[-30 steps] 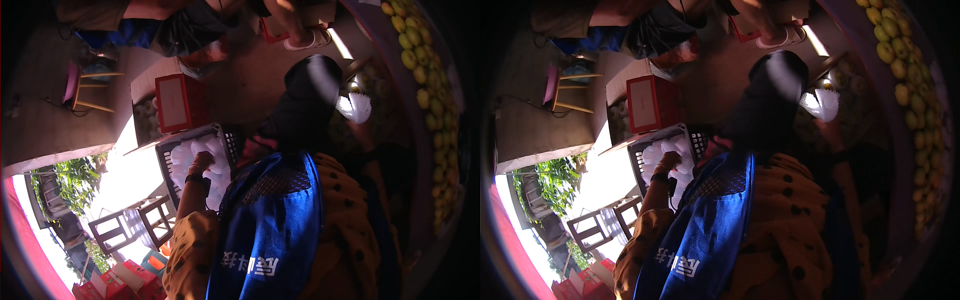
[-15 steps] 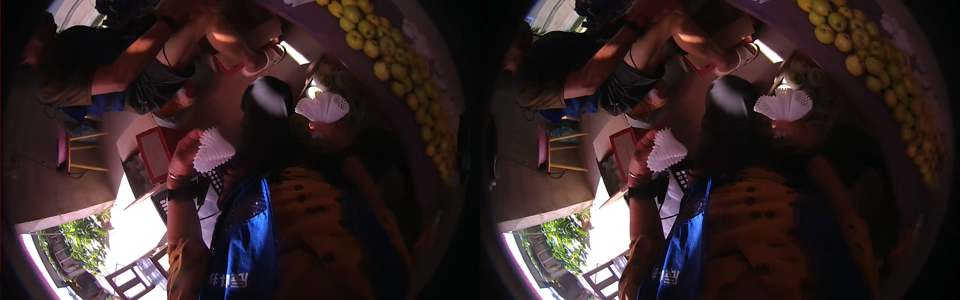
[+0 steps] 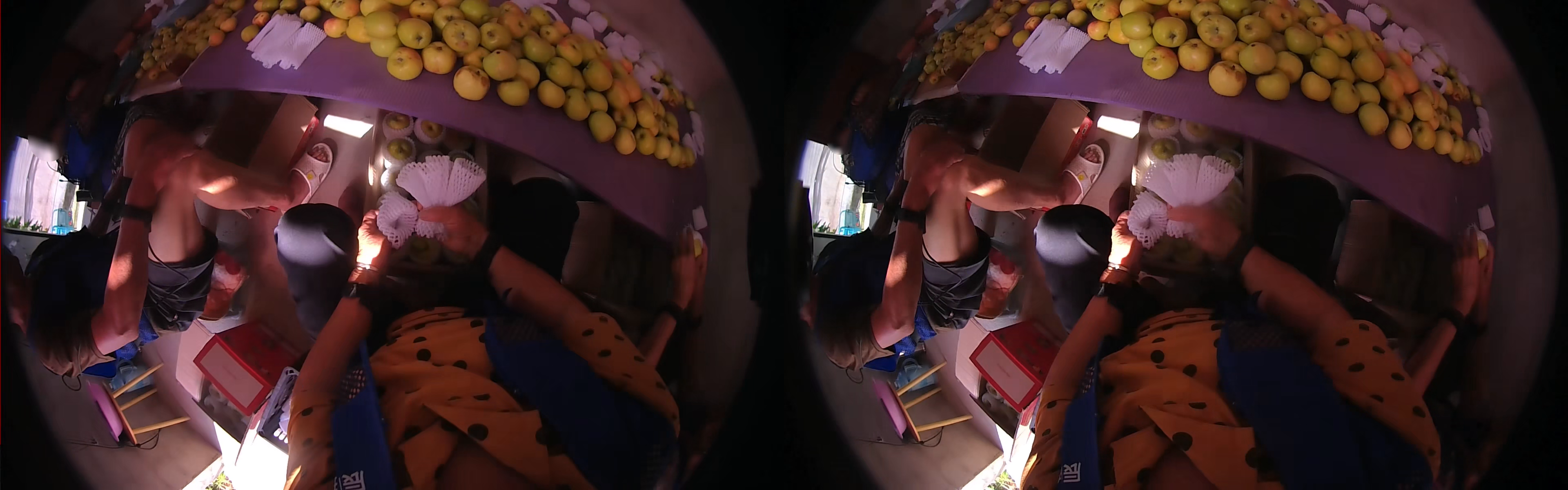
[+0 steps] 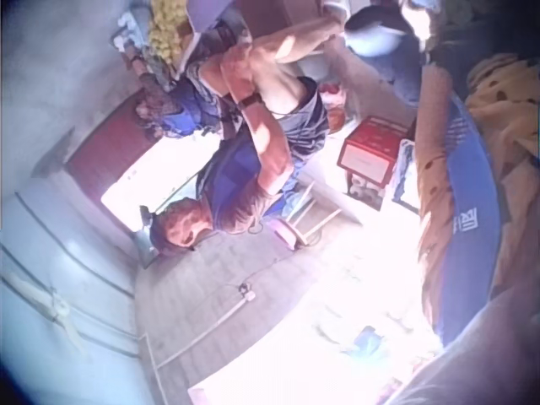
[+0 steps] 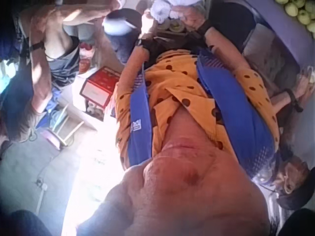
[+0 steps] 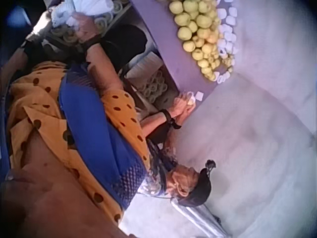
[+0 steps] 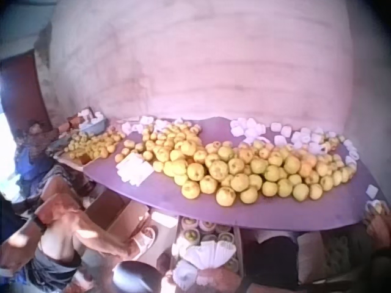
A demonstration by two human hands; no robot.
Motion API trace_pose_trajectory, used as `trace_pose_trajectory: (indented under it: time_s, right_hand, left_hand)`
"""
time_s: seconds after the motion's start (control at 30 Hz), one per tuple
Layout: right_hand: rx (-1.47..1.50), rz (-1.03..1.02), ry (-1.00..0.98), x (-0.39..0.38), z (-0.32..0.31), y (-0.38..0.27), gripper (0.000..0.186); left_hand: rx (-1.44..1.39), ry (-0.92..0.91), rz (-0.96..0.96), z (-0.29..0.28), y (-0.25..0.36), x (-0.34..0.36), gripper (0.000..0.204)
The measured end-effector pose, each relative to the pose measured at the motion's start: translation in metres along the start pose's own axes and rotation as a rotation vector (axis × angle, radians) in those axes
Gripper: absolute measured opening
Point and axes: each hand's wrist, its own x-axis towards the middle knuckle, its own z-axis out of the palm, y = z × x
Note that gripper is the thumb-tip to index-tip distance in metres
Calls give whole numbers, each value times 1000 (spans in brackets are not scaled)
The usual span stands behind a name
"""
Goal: Packing apples into cardboard boxes using foam protective sleeves.
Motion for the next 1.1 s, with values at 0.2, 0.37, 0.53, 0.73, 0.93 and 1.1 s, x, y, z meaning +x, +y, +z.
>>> trace_pose_trajectory:
  time_s: [0.2, 0.37, 0.53, 0.73, 0.93, 1.1]
  right_hand:
    - [401, 234, 148, 10, 8, -24, 37]
    - [617, 334, 216, 20, 27, -62, 46]
    - [595, 344, 180, 23, 32, -66, 50]
    - [602, 367, 207, 21, 26, -59, 50]
    - [505, 364, 336, 21, 23, -61, 49]
    - [433, 334, 311, 20, 22, -52, 48]
  left_hand:
    - [489, -5, 78, 8, -6, 4, 19]
    - [912, 36, 249, -9, -12, 9, 27]
    - [1356, 158, 444, -7, 0, 3, 29]
    - [826, 23, 189, 11, 6, -7, 21]
    - [670, 19, 48, 16, 23, -15, 26]
    - [851, -112, 136, 15, 18, -14, 28]
